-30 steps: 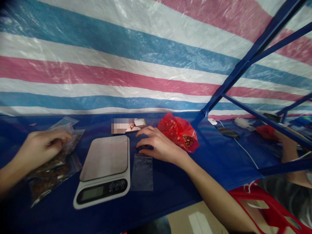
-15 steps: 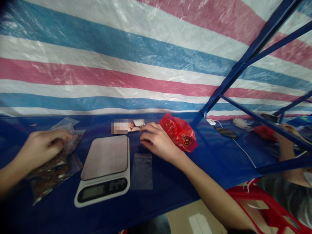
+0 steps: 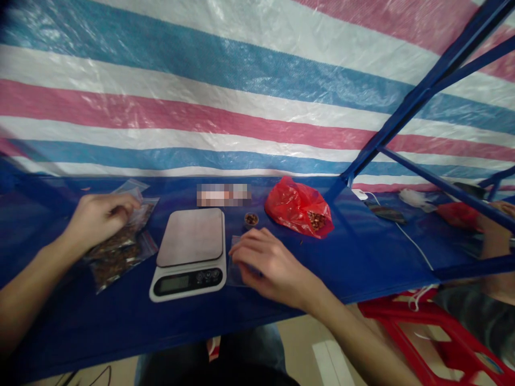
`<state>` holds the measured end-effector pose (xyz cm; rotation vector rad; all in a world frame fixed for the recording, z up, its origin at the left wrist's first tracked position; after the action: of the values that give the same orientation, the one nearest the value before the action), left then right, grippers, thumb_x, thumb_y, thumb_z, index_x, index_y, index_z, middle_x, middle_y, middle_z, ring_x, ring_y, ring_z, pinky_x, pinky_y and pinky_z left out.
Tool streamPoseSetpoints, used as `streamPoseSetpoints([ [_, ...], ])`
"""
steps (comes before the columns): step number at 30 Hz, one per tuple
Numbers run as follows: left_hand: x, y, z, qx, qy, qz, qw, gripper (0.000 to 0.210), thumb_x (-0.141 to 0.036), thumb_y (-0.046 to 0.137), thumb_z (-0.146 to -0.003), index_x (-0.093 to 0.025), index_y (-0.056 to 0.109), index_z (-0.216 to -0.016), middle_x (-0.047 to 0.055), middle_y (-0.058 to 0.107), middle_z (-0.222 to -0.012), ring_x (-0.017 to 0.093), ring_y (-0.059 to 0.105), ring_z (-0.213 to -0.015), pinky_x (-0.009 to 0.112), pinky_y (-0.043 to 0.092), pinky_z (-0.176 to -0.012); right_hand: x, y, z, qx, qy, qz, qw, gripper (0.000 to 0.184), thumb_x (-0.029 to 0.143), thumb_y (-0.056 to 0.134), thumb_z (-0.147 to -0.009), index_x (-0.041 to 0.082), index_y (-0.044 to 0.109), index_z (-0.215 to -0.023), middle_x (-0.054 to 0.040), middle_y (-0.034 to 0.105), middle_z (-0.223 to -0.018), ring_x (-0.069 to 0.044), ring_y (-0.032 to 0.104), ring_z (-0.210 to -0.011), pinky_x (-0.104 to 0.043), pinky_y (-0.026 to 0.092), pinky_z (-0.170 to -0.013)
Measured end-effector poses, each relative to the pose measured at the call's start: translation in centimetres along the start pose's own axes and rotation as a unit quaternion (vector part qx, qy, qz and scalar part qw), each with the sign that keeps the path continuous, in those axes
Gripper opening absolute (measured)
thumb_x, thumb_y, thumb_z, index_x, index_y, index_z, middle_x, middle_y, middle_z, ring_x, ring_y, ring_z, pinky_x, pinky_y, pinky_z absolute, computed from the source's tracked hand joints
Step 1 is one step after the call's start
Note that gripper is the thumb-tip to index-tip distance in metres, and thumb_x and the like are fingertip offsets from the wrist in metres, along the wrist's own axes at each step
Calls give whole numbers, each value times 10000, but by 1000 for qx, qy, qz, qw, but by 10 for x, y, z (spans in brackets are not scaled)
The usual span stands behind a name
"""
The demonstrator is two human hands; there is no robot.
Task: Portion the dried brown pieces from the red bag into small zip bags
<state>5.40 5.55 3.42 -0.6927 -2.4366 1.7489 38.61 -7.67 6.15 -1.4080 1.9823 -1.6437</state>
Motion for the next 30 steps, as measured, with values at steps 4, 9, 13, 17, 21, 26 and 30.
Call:
streamPoseSetpoints([
  [4, -9, 0, 0, 23, -4, 12, 1000, 304, -167, 458, -759, -200, 742, -861, -1, 779, -803, 167, 693, -755, 261, 478, -785, 34, 45, 31, 104, -15, 88, 991, 136, 134, 596, -951, 227, 655, -1030, -39, 649, -1497, -267, 605, -1274, -454, 485, -979],
  [9, -17, -3, 0, 17, 7, 25, 1000, 302, -126, 448, -724, -190, 726, -825, -13, 750, -763, 158, 679, -745, 254, 455, -760, 36, 62, 37, 132, -23, 152, 979, 108, 163, 603, -942, 210, 643, -1031, -46, 591, -1566, -264, 641, -1163, -461, 487, -914],
  [13, -17, -2, 0, 30, 4, 26, 999, 325, -115, 449, -733, -187, 738, -864, -19, 752, -769, 159, 687, -771, 253, 449, -772, 39, 57, 22, 121, -43, 137, 982, 79, 159, 607, -924, 211, 639, -973, -66, 721, -1379, -252, 664, -1023, -444, 467, -873],
  [17, -15, -3, 0, 26, -3, 24, 999, 321, -117, 451, -745, -185, 740, -867, -13, 761, -785, 164, 693, -778, 256, 447, -774, 22, 22, 0, -5, -24, 83, 996, 131, 107, 583, -936, 219, 650, -949, -54, 775, -1011, -224, 669, -927, -392, 465, -827],
  [21, -15, -5, 0, 23, -6, 31, 999, 301, -116, 464, -741, -202, 732, -848, -23, 767, -778, 163, 695, -769, 250, 446, -760, -38, -14, -7, -125, 87, 88, 984, 289, 160, 639, -957, 238, 643, -1234, -114, 700, -1241, -296, 632, -1172, -477, 506, -986],
  [26, -16, -6, -1, 15, 0, 35, 999, 293, -146, 473, -733, -200, 741, -839, 13, 790, -807, 202, 715, -768, 281, 465, -748, -94, -3, -13, -66, 157, 40, 985, 609, 205, 747, -910, 285, 498, -1460, -64, 696, -1204, -285, 649, -1179, -514, 512, -1064],
  [30, -12, -3, -2, 10, 3, 38, 999, 305, -167, 462, -715, -208, 744, -822, 37, 795, -814, 224, 724, -763, 307, 478, -747, -87, -5, -28, -72, 148, 31, 986, 541, 165, 755, -899, 263, 543, -1387, -53, 721, -1126, -277, 672, -1126, -498, 527, -1034],
])
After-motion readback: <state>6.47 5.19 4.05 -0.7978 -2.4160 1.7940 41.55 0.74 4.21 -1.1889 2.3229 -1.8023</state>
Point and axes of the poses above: each hand's wrist, its own z-axis away from the middle knuckle, its own y-axis out of the palm, x = y × z, the point moved 8 cm from there along -z, towards the middle knuckle
